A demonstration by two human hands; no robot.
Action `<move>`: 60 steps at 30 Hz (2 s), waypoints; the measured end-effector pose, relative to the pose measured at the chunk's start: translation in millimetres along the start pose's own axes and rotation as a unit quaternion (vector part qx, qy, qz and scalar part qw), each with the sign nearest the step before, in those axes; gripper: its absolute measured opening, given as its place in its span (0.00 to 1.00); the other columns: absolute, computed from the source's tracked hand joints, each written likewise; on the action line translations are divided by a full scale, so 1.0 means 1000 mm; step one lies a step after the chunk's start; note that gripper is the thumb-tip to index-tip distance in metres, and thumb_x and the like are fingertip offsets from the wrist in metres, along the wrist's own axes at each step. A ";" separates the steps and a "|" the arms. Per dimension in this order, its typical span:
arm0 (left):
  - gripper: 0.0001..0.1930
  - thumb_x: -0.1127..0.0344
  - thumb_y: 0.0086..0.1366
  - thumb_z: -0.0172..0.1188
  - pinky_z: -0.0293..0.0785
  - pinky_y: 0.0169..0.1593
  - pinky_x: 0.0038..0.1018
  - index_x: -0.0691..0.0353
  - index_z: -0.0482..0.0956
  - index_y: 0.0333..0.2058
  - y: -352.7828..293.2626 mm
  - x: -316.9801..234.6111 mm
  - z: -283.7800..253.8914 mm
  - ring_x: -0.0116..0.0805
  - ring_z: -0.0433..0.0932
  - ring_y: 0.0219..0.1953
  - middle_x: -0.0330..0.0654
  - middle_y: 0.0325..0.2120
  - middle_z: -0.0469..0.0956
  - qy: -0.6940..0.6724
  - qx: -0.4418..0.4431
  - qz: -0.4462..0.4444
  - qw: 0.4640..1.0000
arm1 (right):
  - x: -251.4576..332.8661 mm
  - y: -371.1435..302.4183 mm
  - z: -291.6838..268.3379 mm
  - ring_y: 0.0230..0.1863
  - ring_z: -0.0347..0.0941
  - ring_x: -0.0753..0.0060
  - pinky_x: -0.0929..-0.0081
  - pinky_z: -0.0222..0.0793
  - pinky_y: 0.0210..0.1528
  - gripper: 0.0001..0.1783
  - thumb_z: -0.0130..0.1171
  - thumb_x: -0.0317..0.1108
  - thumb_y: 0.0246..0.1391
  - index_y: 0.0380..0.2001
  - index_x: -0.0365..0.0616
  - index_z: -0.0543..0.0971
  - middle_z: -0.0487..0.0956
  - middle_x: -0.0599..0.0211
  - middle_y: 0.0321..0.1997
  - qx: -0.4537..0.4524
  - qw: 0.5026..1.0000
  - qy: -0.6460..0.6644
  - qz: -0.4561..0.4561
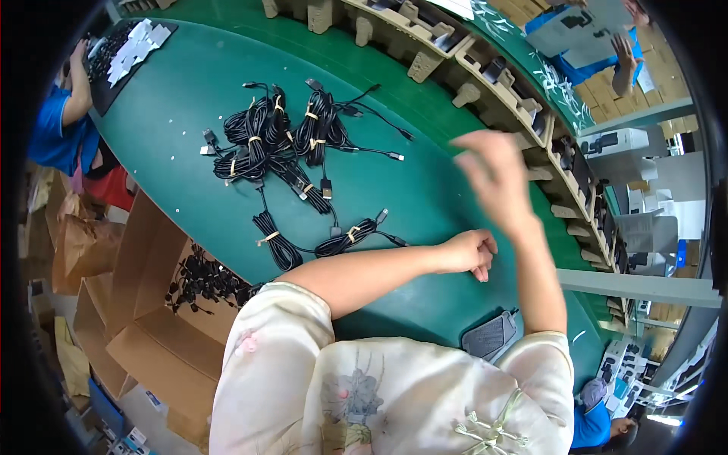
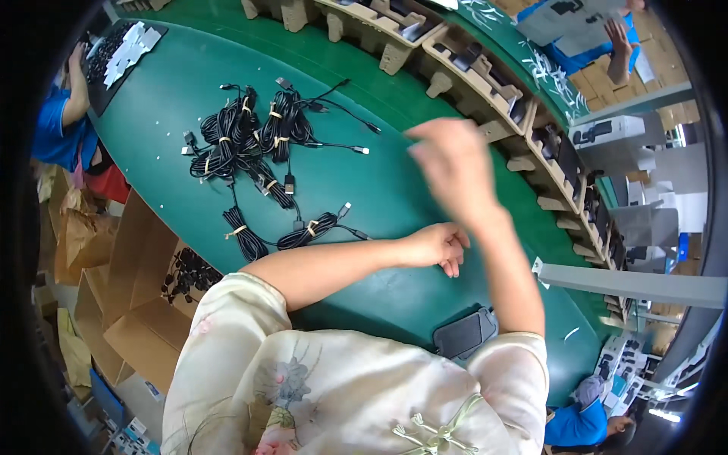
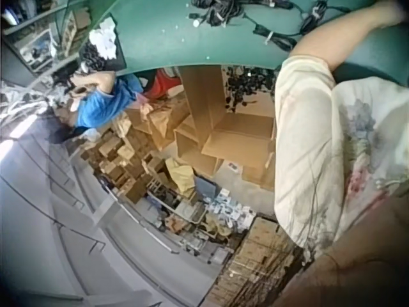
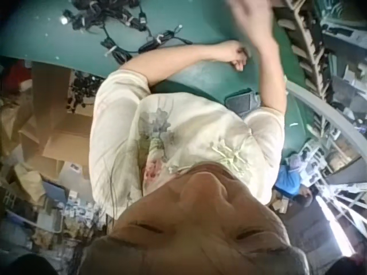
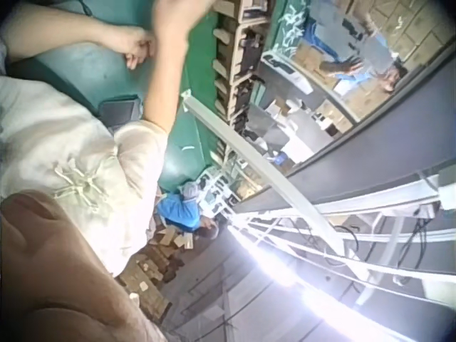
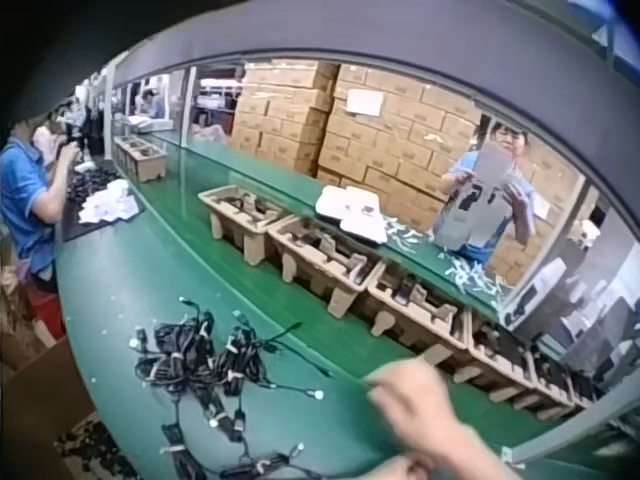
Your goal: Assembling and organizing electronic components and cables at a production line station.
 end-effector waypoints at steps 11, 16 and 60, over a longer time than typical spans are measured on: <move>0.09 0.66 0.58 0.48 0.67 0.36 0.29 0.62 0.67 0.38 -0.006 0.027 0.022 0.33 0.71 0.34 0.46 0.32 0.70 0.499 -0.053 0.326 0.801 | 0.107 -0.032 0.085 0.44 0.65 0.62 0.68 0.61 0.47 0.17 0.62 0.27 0.35 0.34 0.44 0.74 0.71 0.67 0.34 0.292 0.947 0.095 -0.094; 0.10 0.64 0.61 0.48 0.69 0.35 0.34 0.65 0.68 0.38 0.006 0.042 0.025 0.35 0.74 0.31 0.47 0.28 0.74 0.515 -0.051 0.262 0.814 | 0.032 -0.059 0.027 0.36 0.69 0.66 0.74 0.66 0.40 0.13 0.57 0.23 0.43 0.36 0.41 0.72 0.72 0.64 0.34 0.062 0.959 0.246 0.129; 0.15 0.57 0.68 0.40 0.75 0.36 0.25 0.63 0.62 0.43 -0.014 -0.002 0.025 0.28 0.75 0.29 0.42 0.26 0.72 -0.080 -0.060 0.077 0.992 | -0.019 -0.171 -0.035 0.39 0.68 0.65 0.69 0.63 0.44 0.04 0.59 0.32 0.45 0.26 0.44 0.77 0.75 0.67 0.34 -0.090 0.934 -0.013 0.346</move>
Point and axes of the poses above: each hand's wrist, its own y-axis towards the middle knuckle, its own z-axis out of the palm, x = y × z, the point moved 6 cm from there along y, towards the middle knuckle
